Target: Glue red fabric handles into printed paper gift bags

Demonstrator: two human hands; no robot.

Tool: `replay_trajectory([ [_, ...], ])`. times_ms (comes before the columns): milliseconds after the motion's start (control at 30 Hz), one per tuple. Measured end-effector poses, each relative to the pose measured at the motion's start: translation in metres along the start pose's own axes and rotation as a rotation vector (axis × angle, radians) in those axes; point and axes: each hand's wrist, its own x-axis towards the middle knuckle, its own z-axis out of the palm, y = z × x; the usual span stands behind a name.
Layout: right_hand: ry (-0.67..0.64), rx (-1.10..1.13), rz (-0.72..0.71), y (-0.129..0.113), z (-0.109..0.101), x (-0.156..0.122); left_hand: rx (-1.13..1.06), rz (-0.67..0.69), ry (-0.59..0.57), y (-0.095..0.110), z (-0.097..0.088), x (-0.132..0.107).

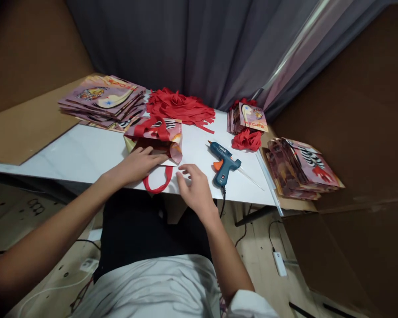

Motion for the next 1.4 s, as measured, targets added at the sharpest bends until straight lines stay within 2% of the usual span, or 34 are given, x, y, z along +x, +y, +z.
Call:
replay_trajectory([
  [67,-0.157,-0.14,-0.098,-0.004,0.015,0.013,-0.036,-0.014,-0.08,-0.008,-0.002,0.003],
  [133,-0.284,-0.305,-0.136,-0.004,0.031,0.023,-0.034,-0.014,-0.137,-0.011,-0.002,0.006],
  [200,-0.348,-0.416,-0.135,-0.002,0.043,0.028,0.009,-0.034,-0.117,-0.01,-0.001,0.007],
  [300,-0.343,-0.451,-0.116,0.003,0.051,0.026,0.093,-0.124,0.01,-0.002,0.004,0.009],
  [400,-0.317,-0.401,-0.103,0.007,0.051,0.022,0.122,-0.24,0.115,0.006,0.008,0.013],
  [500,-0.303,-0.323,-0.092,0.011,0.048,0.021,0.107,-0.316,0.116,0.009,0.008,0.022],
  [600,-0.288,-0.256,-0.09,0.014,0.046,0.023,0.076,-0.325,0.099,0.009,0.004,0.025],
  [667,-0.284,-0.215,-0.089,0.015,0.045,0.025,0.022,-0.256,0.157,0.009,0.003,0.015],
  [767,-0.274,-0.167,-0.08,0.017,0.045,0.026,-0.131,-0.137,0.297,0.009,0.003,-0.017],
  [867,-0.265,-0.167,-0.084,0.021,0.046,0.028,-0.248,-0.202,0.365,0.011,0.007,-0.052],
  [967,-0.257,-0.185,-0.093,0.026,0.048,0.031,-0.32,-0.256,0.332,0.013,0.014,-0.07],
  [1067,-0.243,-0.171,-0.108,0.031,0.048,0.035,-0.382,-0.281,0.315,0.015,0.018,-0.072],
  [1233,-0.296,-0.145,-0.137,0.036,0.043,0.039,-0.474,-0.309,0.306,0.017,0.018,-0.075],
  [1400,-0.303,-0.176,-0.136,0.035,0.038,0.04,-0.454,-0.267,0.161,0.023,0.019,-0.081],
])
